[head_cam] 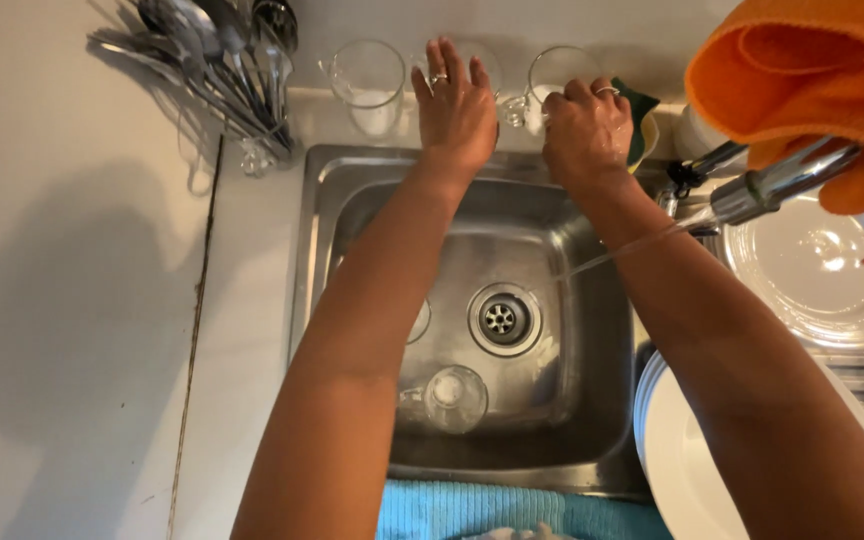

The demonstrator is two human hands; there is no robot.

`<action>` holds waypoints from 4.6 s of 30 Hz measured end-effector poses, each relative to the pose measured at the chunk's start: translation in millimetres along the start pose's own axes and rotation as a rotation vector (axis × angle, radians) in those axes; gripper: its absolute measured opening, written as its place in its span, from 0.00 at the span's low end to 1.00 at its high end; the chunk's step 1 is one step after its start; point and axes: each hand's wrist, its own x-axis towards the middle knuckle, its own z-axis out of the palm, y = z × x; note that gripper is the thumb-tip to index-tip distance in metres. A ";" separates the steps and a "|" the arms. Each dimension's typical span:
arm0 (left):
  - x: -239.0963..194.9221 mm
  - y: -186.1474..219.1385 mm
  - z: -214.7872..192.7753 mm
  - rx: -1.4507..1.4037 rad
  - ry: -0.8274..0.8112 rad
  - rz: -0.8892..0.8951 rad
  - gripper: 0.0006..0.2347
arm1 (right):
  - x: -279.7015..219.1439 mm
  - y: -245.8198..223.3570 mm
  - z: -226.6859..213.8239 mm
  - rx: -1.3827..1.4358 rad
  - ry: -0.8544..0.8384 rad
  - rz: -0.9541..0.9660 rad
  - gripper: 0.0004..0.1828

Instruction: The person washes glasses and plates in a kitchen sink using a yellow sponge and running water. They rinse each item and place them on the counter or drying rack. The person also scrubs the sink basin and the draining board.

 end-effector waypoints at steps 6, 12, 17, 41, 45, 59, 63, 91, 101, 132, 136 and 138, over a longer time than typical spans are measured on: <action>-105.1 -18.8 -39.6 -0.149 0.231 0.143 0.34 | -28.9 -25.0 -35.8 0.044 0.394 -0.096 0.25; -293.7 6.7 -49.5 -0.247 -0.129 0.213 0.10 | -105.3 -115.1 -16.5 0.143 0.122 -0.562 0.12; -371.0 18.4 60.6 -0.297 -0.234 0.231 0.08 | -155.6 -173.0 -16.4 0.386 -0.403 -0.906 0.15; -393.2 41.7 77.1 -0.259 -0.013 0.160 0.04 | -60.1 -184.9 -104.4 0.429 -0.155 -0.726 0.10; -375.8 6.4 -17.5 -0.257 -0.034 0.225 0.12 | -22.7 -201.3 -113.8 0.554 0.002 -0.727 0.07; -365.1 -154.5 -115.6 0.193 0.098 -0.206 0.03 | 8.1 -295.6 -62.3 0.580 -0.079 -0.679 0.10; -357.5 -171.2 -106.7 0.170 0.025 -0.290 0.06 | 11.0 -308.0 -54.1 0.543 -0.118 -0.696 0.09; -315.2 -175.6 -88.3 0.181 -0.036 -0.402 0.09 | -19.9 -250.8 -128.5 0.720 -0.126 -0.696 0.19; -295.0 -169.5 -108.4 0.172 -0.083 -0.396 0.14 | -109.8 -107.9 -195.4 0.755 -0.199 -0.654 0.15; -250.4 181.9 -18.9 -1.448 -1.219 -0.534 0.31 | -372.5 138.0 -213.2 0.621 -0.772 1.492 0.39; -290.1 196.5 -40.0 -1.389 -1.275 -0.508 0.38 | -386.7 135.8 -203.5 0.772 -0.632 1.496 0.30; -301.7 201.7 -49.6 -1.422 -1.204 -0.534 0.39 | -382.7 129.8 -205.6 0.775 -0.607 1.484 0.32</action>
